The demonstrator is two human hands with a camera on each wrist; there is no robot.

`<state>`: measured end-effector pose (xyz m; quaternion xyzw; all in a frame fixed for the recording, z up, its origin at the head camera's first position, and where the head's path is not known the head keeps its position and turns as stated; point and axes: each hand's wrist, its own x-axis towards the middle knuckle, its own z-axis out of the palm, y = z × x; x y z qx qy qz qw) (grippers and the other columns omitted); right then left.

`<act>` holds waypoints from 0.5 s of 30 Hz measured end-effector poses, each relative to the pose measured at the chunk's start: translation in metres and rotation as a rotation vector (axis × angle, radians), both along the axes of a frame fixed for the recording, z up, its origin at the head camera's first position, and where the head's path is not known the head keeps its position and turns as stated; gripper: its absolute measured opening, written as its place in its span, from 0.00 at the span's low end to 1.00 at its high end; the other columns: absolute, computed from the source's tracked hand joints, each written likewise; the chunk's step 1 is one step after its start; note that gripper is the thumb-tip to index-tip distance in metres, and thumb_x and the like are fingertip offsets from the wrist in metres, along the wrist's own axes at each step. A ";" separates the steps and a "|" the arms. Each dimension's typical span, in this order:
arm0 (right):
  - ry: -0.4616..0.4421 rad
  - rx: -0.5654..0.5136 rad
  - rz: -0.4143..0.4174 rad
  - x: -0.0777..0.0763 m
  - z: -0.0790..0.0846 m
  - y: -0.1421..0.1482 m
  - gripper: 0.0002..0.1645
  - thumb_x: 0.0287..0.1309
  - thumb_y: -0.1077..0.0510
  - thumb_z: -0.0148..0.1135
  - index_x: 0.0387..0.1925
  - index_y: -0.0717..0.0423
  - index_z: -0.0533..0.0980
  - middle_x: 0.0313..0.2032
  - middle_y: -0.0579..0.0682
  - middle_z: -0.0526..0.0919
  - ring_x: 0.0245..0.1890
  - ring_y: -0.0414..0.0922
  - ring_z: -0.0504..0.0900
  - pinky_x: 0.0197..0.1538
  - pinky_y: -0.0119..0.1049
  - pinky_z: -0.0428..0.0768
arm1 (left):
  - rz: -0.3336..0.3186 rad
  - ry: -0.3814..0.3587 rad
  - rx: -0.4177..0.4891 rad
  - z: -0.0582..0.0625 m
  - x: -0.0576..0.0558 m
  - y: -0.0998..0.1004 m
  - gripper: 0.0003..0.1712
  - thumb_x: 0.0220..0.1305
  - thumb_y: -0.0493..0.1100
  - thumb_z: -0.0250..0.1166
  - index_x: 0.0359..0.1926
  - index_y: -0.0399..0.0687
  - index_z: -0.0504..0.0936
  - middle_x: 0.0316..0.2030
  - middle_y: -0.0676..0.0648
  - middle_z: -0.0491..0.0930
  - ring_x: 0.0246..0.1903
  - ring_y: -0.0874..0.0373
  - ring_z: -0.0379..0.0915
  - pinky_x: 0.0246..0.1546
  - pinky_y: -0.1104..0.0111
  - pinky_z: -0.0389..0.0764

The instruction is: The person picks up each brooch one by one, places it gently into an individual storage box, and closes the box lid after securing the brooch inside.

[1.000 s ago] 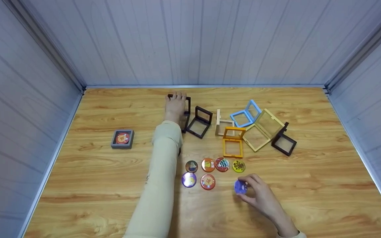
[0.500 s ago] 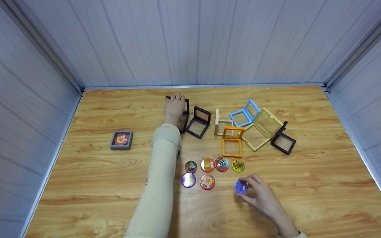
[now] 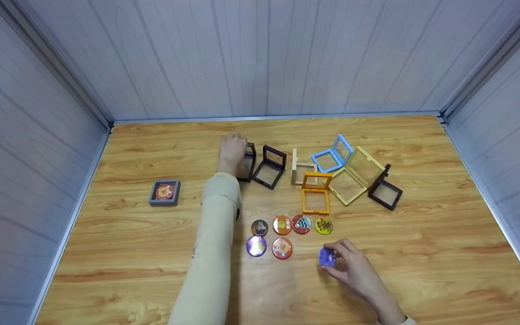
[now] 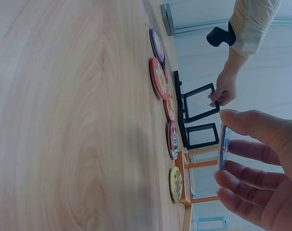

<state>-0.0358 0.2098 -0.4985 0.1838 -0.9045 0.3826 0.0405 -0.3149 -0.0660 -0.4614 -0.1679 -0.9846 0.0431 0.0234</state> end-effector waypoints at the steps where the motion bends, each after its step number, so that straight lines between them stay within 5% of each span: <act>1: -0.004 0.001 0.002 0.000 0.000 0.000 0.26 0.33 0.66 0.71 0.41 0.63 0.74 0.37 0.47 0.73 0.34 0.42 0.77 0.39 0.32 0.77 | -0.010 0.012 -0.006 -0.001 0.001 -0.002 0.16 0.65 0.34 0.44 0.47 0.39 0.76 0.44 0.41 0.75 0.46 0.46 0.69 0.48 0.54 0.69; 15: 0.040 -0.039 0.018 0.000 -0.008 -0.001 0.27 0.32 0.67 0.72 0.40 0.64 0.74 0.37 0.47 0.73 0.34 0.42 0.77 0.37 0.31 0.78 | -0.119 0.104 0.083 -0.008 0.015 -0.022 0.12 0.61 0.30 0.49 0.43 0.38 0.76 0.40 0.40 0.77 0.40 0.46 0.73 0.37 0.57 0.75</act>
